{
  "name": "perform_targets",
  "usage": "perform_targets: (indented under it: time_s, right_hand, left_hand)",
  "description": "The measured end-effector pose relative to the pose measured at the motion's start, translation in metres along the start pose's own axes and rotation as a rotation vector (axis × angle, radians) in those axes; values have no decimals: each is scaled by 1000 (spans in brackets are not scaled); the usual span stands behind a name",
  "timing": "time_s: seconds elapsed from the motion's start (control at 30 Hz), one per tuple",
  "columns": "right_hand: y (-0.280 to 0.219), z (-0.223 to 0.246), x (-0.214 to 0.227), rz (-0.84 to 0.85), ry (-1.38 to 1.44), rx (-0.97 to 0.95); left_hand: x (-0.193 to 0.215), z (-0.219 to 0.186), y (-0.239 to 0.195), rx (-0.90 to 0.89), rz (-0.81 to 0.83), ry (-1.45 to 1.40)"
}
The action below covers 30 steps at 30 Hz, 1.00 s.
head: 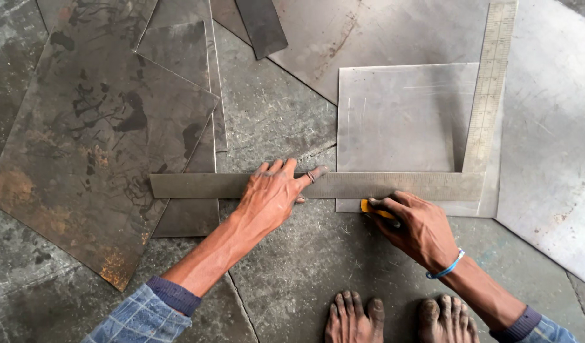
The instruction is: The person uses a try square and a marking tool to draw straight lines on several metal sheets laid on the floor.
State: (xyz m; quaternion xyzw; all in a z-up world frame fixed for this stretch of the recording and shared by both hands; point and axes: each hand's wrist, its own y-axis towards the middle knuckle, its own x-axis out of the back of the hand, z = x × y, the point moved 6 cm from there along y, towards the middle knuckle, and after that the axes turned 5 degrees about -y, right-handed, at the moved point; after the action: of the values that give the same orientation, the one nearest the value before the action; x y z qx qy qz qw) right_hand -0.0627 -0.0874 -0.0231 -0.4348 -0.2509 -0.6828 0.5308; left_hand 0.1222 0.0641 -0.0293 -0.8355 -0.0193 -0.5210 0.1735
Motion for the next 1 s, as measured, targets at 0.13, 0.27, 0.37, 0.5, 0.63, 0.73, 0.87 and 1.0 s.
perform_targets:
  time_s: [0.13, 0.27, 0.37, 0.5, 0.63, 0.73, 0.87, 1.0]
  right_hand:
    - [4, 6, -1, 103, -100, -95]
    - [-21, -8, -33, 242, -139, -163]
    - [-62, -3, -67, 381, -165, -12]
    - [-46, -25, -43, 168, 10, -72]
    - [-8, -14, -11, 94, -41, -14]
    - [2, -2, -4, 81, -42, -2]
    - [0, -7, -14, 163, -100, -108]
    - [-41, -7, -43, 244, -99, -72]
  left_hand:
    - [-3, 2, 0, 5, -21, -29]
    - [-16, 7, -4, -5, -8, 5]
    - [-15, 13, 3, -52, -79, 47]
    - [-21, 14, 1, -67, -115, 31]
    - [-11, 6, -3, -34, -13, -10]
    - [-6, 2, 1, 23, 9, -38]
    - [-9, 5, 0, -3, 3, -2]
    - [-15, 2, -5, -4, 0, -11]
